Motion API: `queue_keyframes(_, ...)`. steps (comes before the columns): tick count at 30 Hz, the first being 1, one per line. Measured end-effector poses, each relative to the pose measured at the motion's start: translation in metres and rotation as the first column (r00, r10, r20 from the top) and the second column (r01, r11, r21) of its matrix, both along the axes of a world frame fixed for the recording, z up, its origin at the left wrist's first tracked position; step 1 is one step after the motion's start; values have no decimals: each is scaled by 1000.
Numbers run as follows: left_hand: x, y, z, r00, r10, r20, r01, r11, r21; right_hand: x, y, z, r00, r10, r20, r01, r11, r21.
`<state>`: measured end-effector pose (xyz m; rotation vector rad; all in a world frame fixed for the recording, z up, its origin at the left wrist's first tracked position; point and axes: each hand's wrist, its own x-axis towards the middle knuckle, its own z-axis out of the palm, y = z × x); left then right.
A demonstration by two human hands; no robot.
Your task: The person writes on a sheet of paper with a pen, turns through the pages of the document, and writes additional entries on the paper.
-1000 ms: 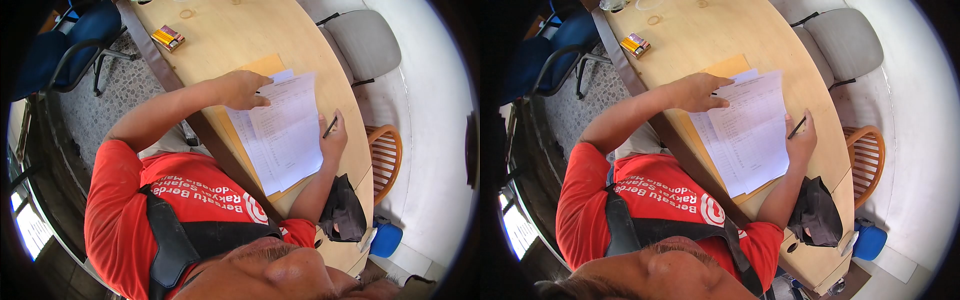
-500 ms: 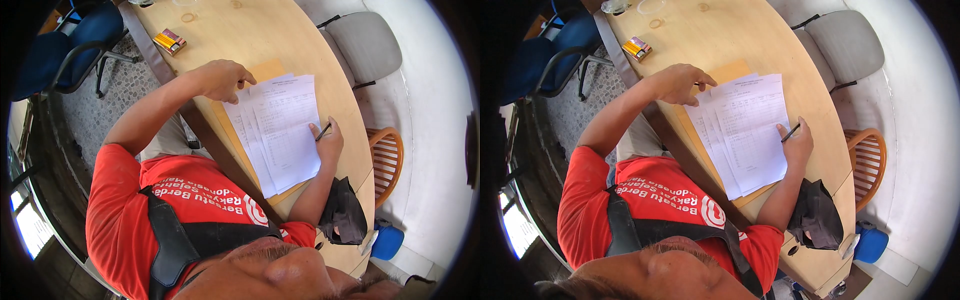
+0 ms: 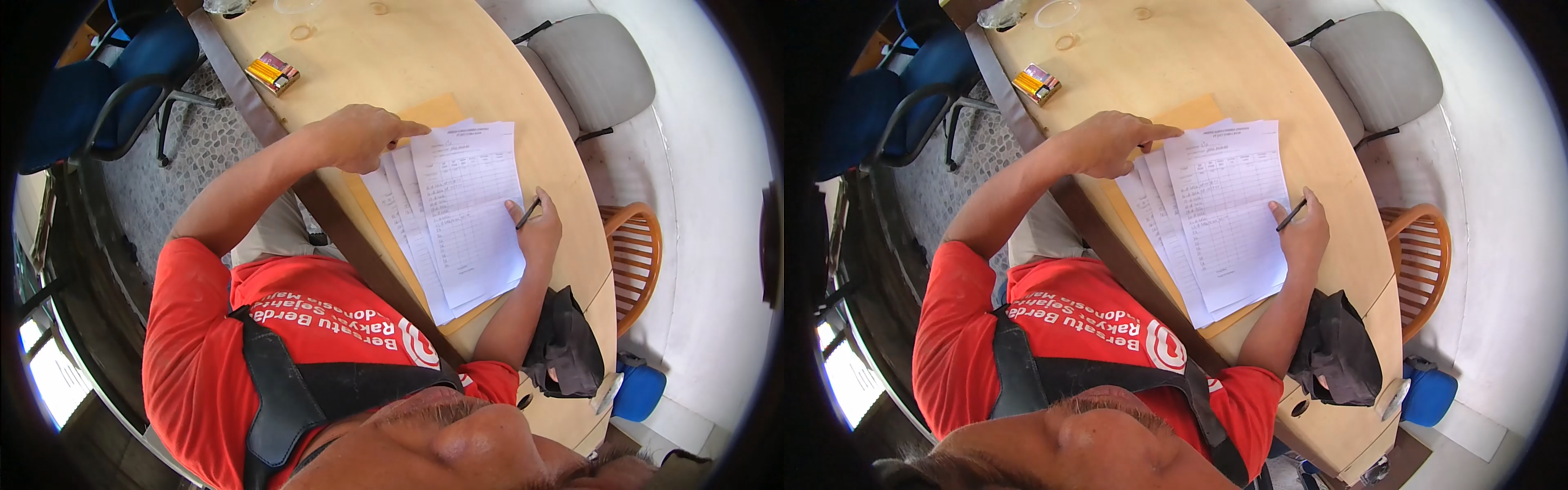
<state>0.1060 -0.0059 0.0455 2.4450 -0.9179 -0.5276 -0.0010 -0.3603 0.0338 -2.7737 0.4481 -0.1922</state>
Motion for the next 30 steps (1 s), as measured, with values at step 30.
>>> queue_keyframes(30,8,-69,-12,885,143,-444,-289,915,-280,2,-13,-6,1000,12,16,-15,972,233)
